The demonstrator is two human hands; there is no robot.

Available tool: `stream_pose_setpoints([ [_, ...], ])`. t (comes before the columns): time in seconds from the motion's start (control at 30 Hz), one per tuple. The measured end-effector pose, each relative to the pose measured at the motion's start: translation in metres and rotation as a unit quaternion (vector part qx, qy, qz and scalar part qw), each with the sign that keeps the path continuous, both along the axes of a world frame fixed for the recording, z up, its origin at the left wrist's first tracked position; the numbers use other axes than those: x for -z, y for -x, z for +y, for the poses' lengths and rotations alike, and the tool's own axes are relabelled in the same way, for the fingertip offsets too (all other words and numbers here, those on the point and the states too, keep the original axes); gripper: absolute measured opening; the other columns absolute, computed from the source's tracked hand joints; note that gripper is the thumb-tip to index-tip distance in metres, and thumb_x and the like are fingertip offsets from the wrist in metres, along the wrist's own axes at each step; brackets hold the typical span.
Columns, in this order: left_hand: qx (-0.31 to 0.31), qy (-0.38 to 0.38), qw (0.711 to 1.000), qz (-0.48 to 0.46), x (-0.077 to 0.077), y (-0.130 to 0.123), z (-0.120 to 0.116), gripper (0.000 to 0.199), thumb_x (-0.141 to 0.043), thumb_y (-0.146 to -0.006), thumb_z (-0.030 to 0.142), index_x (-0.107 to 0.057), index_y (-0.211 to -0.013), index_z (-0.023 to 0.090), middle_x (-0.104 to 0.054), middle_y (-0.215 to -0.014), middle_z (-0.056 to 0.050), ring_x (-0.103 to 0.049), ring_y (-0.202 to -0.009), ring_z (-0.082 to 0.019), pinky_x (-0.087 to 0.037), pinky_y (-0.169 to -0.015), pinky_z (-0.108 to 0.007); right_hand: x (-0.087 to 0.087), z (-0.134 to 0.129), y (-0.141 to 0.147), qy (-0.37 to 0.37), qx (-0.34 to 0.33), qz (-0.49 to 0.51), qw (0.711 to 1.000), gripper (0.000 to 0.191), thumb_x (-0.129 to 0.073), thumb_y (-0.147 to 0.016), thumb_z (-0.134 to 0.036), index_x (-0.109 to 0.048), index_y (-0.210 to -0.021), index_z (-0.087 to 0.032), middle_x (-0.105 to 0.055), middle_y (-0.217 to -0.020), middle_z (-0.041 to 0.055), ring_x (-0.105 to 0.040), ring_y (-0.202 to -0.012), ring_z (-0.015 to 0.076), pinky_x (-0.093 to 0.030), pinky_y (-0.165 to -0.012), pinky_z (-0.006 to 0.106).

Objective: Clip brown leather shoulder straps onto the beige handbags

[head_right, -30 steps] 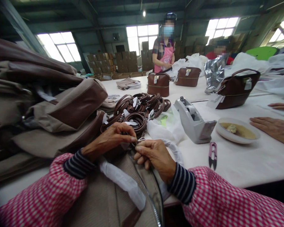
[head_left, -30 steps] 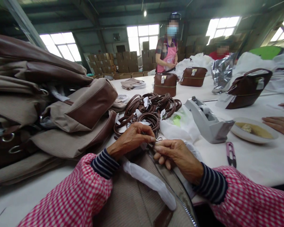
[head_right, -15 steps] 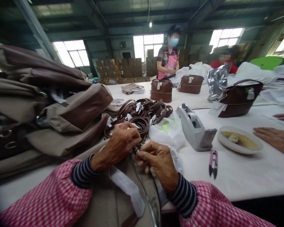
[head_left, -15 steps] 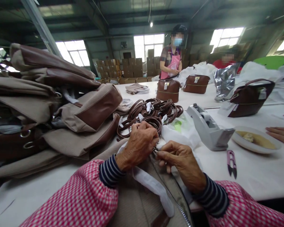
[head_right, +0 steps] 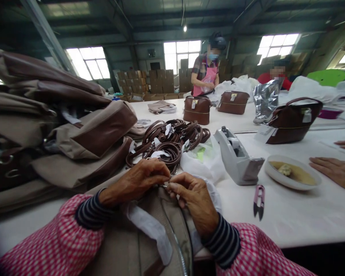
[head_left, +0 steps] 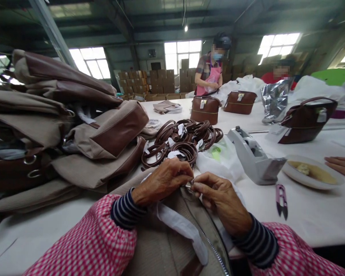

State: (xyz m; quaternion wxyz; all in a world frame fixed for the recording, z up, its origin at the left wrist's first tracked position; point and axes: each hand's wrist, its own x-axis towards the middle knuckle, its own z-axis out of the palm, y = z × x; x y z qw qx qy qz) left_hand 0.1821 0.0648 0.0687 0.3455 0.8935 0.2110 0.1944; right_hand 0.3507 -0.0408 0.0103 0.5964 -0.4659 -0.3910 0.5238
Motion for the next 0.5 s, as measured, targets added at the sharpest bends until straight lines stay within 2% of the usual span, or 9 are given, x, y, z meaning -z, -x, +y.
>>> stream_pose_setpoints([
  [0.07,0.026,0.024,0.999,-0.004,0.000,0.005,0.002,0.015,-0.064,-0.095,0.020,-0.078,-0.096,0.016,-0.072,-0.089,-0.003,-0.063,-0.087,-0.017,-0.044,-0.080,-0.027,0.002,0.002,-0.001,0.010,0.011,0.017,1.000,0.030,-0.088,-0.076,-0.040,-0.076,-0.084,-0.014,-0.067,-0.072,0.0017,-0.047,-0.052,0.0045,-0.032,-0.042,0.013],
  [0.17,0.045,0.053,0.997,-0.020,0.002,0.009,0.004,0.016,-0.063,-0.095,0.016,-0.079,-0.097,0.015,-0.075,-0.087,-0.004,-0.065,-0.088,-0.017,-0.046,-0.082,-0.026,0.005,0.004,0.000,0.023,0.016,0.037,0.999,0.032,-0.090,-0.074,-0.039,-0.077,-0.087,-0.013,-0.067,-0.075,0.0024,-0.047,-0.054,0.0044,-0.032,-0.043,0.013],
  [0.33,0.024,0.050,0.997,-0.050,0.010,0.007,0.002,0.008,-0.070,-0.089,0.011,-0.075,-0.094,0.014,-0.072,-0.090,-0.002,-0.065,-0.086,-0.016,-0.047,-0.080,-0.025,0.004,0.006,0.003,0.034,0.030,0.067,0.997,0.037,-0.094,-0.068,-0.041,-0.079,-0.088,-0.013,-0.067,-0.078,0.0040,-0.047,-0.057,0.0052,-0.032,-0.042,0.013],
  [0.5,0.021,0.022,0.997,-0.065,0.013,0.004,0.000,0.015,-0.066,-0.085,0.002,-0.070,-0.090,0.015,-0.069,-0.090,-0.001,-0.062,-0.087,-0.015,-0.046,-0.080,-0.025,0.003,0.006,0.004,0.052,0.022,0.070,0.996,0.039,-0.095,-0.065,-0.041,-0.080,-0.088,-0.013,-0.065,-0.074,0.0028,-0.047,-0.057,0.0055,-0.031,-0.042,0.012],
])
